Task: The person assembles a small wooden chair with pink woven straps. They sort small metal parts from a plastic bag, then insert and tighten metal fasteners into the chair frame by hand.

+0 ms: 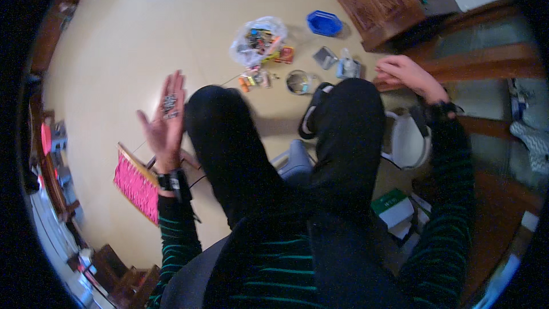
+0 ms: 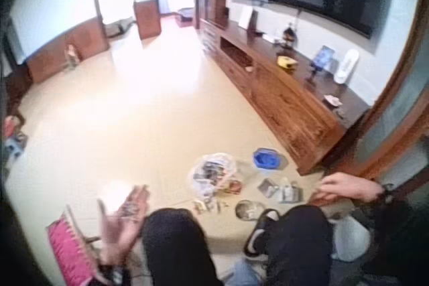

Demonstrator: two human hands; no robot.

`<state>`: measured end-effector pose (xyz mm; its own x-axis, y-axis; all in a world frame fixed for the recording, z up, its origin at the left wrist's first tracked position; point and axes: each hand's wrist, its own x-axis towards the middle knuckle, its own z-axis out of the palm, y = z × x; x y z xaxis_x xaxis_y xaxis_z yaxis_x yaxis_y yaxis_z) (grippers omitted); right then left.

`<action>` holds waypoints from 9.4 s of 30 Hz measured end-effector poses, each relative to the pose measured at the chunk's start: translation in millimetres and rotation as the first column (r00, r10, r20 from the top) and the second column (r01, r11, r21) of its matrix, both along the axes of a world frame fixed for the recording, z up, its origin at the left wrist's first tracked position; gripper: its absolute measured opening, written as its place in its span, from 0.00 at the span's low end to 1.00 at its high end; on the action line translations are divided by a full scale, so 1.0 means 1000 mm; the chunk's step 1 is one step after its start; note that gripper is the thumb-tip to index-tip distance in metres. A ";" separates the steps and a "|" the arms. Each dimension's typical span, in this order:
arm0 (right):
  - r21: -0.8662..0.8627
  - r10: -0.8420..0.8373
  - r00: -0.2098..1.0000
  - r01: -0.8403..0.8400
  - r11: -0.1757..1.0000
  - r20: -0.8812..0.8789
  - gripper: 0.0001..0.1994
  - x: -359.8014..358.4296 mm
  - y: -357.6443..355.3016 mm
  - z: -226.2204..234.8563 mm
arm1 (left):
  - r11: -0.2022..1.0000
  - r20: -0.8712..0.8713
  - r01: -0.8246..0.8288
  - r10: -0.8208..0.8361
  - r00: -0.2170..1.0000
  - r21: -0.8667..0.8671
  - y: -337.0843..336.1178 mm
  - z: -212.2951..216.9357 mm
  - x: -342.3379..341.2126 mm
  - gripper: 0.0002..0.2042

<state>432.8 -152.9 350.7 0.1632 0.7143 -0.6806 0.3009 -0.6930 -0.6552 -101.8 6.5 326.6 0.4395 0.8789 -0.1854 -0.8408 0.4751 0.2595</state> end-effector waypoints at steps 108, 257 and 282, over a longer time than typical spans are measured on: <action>0.427 0.018 0.986 -0.087 0.900 0.164 0.07 0.008 0.193 -0.378 | 0.425 -0.986 0.902 -0.165 0.001 -0.070 0.139 -0.370 0.365 0.14; 0.496 0.018 0.854 -0.319 0.807 0.519 0.38 -0.047 0.139 -0.271 | 0.484 -0.718 0.841 -0.672 0.181 -0.241 0.100 -0.287 0.308 0.10; -0.116 -0.287 0.945 0.306 0.945 0.159 0.23 0.016 0.080 -0.334 | -0.008 -0.656 0.999 0.754 -0.023 -0.045 0.150 -0.302 0.309 0.12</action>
